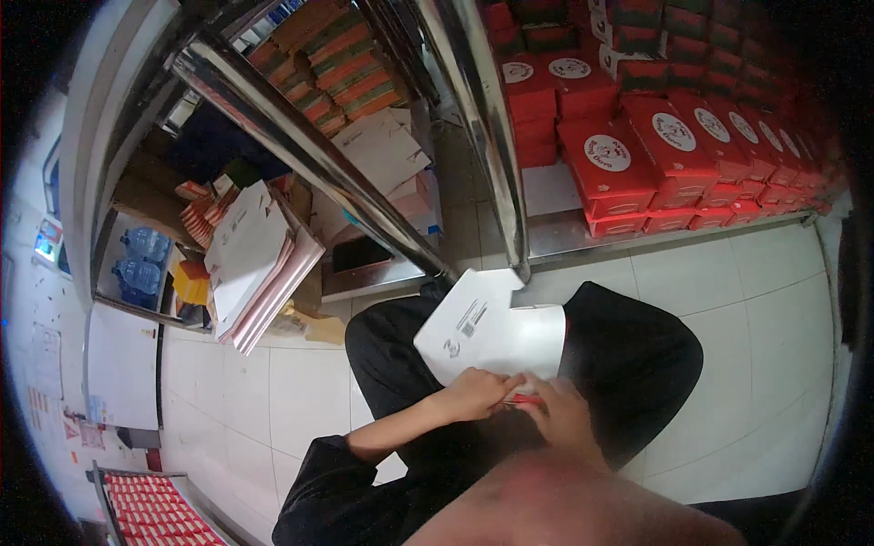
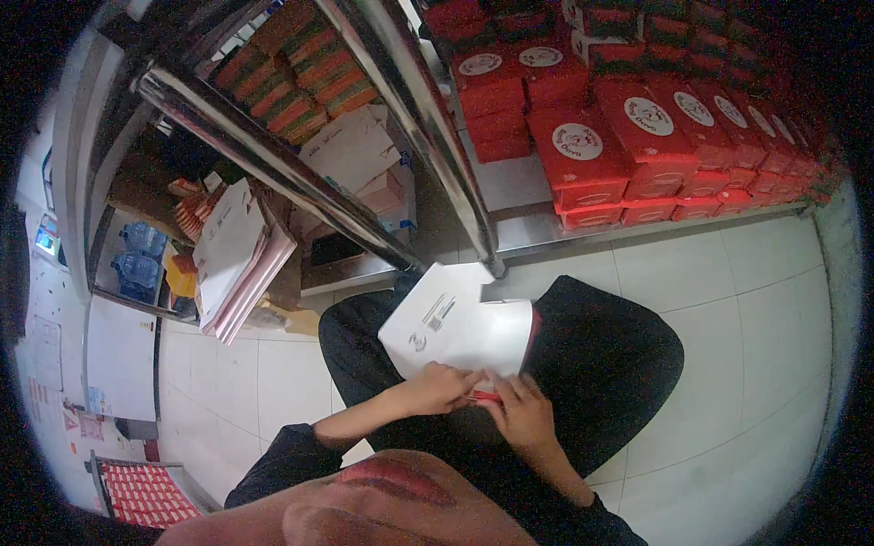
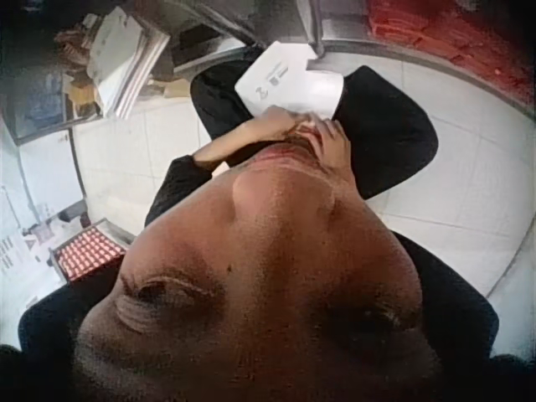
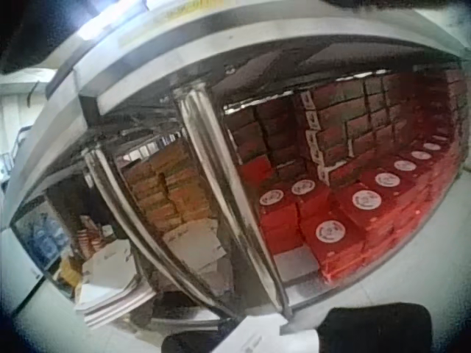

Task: The person picks up flat cardboard sheets from a stack and folds them into three-dimensional food boxes by hand while sitting on the floor.

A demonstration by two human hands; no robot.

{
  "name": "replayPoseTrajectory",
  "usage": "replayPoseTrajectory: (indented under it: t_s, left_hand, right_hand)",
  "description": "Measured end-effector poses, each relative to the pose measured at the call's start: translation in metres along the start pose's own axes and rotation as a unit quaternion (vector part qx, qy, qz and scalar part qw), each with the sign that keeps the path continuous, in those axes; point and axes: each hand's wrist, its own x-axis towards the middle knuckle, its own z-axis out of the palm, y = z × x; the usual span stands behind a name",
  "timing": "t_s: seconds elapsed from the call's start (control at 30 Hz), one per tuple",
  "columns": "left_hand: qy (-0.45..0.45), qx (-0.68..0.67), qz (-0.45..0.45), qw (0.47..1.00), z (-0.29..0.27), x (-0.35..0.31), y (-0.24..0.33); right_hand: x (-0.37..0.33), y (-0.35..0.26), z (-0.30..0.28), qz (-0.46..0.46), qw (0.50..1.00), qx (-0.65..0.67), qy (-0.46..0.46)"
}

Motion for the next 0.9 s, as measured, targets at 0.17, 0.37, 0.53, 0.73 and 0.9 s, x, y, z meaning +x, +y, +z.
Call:
replayPoseTrajectory:
  t_s: [0.17,0.37,0.53,0.73,0.9]
  left_hand:
    - [0.075,-0.334,-0.026,0.939,-0.031,-0.002,-0.021]
    - [0.131,-0.395,-0.012,0.909,-0.022,0.004,-0.008]
    - [0.104,-0.423,-0.040,0.899,-0.031,0.005,0.004]
    - [0.107,-0.331,0.088,0.933,-0.023,0.002,0.002]
    - [0.076,-0.428,0.022,0.900,-0.038,-0.008,0.005]
  right_hand:
    - [-0.010,0.030,-0.042,0.021,0.973,0.209,0.093]
    - [0.011,0.012,-0.043,0.080,0.991,0.085,0.064]
    - [0.021,0.007,-0.053,-0.009,0.994,0.107,0.012]
    - [0.035,0.006,-0.044,-0.049,0.984,0.063,-0.160]
    - [0.042,0.002,-0.047,-0.080,0.957,-0.021,-0.277]
